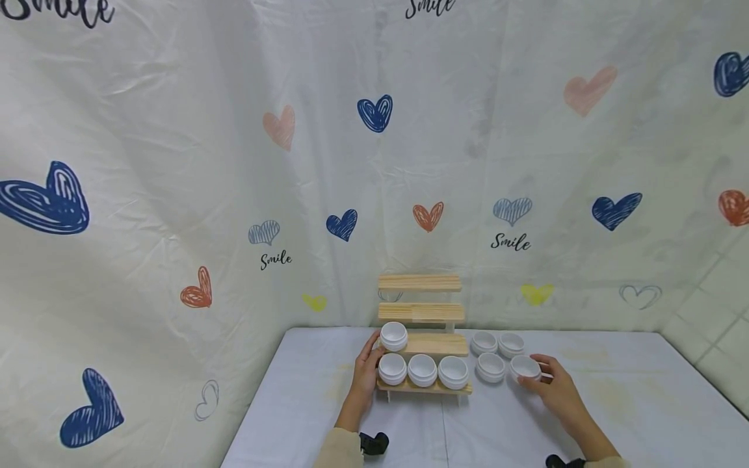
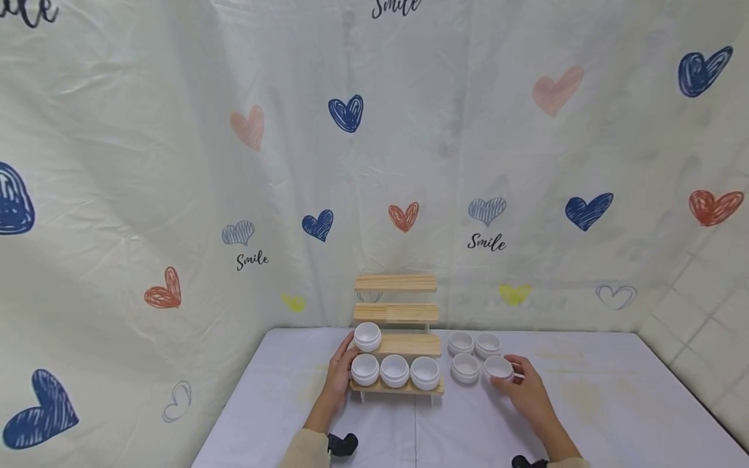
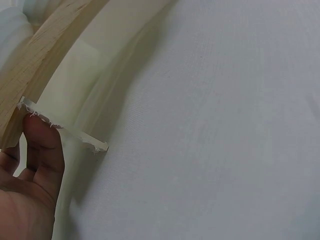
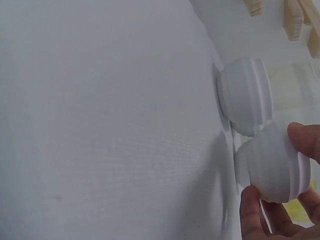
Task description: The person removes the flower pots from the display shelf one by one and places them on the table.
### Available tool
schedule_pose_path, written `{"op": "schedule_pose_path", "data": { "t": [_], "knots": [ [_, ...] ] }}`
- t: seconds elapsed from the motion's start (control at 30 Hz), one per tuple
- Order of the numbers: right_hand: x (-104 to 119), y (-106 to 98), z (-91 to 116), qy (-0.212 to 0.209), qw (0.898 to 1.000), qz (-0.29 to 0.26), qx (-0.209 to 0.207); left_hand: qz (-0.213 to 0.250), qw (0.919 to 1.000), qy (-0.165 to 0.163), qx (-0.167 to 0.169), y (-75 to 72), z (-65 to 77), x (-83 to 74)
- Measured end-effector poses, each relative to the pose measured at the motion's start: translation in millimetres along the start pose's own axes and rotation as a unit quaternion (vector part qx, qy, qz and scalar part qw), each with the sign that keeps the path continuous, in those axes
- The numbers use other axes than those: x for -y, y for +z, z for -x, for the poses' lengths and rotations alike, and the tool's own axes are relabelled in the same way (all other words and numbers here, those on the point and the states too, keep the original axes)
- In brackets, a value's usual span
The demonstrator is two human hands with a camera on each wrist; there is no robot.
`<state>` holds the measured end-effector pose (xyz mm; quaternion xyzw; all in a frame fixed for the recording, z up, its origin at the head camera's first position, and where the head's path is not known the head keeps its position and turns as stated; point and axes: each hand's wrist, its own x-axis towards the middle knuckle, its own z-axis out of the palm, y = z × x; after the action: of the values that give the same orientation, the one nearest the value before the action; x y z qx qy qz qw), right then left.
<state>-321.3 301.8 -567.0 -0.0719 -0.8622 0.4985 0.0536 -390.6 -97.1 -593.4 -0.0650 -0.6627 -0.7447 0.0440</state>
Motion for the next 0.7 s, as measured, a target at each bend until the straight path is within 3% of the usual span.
{"op": "schedule_pose_path", "data": {
  "t": [0.7],
  "knots": [
    [0, -2, -17, -0.008, 1.0, 0.012, 0.028, 0.013, 0.9999, -0.004, -0.007, 1.3, 0.0, -1.7]
  ]
}}
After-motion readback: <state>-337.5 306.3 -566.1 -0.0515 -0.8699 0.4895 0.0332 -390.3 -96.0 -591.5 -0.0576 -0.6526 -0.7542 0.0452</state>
